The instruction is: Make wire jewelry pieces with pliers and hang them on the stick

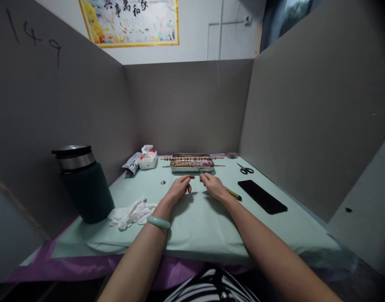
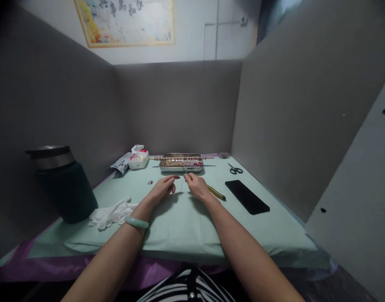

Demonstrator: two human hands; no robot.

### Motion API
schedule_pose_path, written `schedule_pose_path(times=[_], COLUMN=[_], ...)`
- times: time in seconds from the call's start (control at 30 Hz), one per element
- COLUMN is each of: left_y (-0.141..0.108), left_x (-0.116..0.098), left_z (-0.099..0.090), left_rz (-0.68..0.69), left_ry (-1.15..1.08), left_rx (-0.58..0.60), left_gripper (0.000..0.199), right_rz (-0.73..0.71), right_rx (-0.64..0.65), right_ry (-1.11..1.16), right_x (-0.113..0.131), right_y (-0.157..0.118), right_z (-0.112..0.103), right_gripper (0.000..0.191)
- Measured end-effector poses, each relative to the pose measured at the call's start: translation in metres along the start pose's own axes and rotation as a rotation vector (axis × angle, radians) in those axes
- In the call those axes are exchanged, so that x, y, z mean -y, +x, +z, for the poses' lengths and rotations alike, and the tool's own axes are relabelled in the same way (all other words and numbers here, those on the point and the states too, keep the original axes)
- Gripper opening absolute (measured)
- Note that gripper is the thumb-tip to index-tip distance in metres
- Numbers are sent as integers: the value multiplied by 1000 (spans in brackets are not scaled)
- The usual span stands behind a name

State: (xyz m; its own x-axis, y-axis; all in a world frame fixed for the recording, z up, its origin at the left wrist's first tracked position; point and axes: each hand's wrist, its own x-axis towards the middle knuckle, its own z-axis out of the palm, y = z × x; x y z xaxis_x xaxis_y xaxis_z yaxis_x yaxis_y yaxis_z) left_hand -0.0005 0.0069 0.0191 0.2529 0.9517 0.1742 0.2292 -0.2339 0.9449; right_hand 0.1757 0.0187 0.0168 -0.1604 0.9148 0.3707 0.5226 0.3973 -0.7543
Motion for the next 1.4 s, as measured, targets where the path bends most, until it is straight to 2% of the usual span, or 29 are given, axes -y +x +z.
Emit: schedule_pose_path(times=[0.1,0.2,0.9,1.1,1.4], left_y=[2,3,2,4,3], left_x=[3,4,2,8,5], left_z=[-1,-2,-1,-2,-1], left_rz=[28,39,18,34,-5], left_ry=[-2,-4,-62,-53,-49], left_rx=[-32,-52,-53,-53,-58], left_gripper=[42,41,42,42,43], right_rz=[-99,-105,-162,-144,-131], right_rx=[14,55,86,85,78], right_ry=[-317,-415,-485,-518,-582], right_x=[3,5,5,4,4], right_y=[-4,-7,-8,-7,-9], right_z=[2,5,7,8,10], right_gripper=[38,39,38,40,40])
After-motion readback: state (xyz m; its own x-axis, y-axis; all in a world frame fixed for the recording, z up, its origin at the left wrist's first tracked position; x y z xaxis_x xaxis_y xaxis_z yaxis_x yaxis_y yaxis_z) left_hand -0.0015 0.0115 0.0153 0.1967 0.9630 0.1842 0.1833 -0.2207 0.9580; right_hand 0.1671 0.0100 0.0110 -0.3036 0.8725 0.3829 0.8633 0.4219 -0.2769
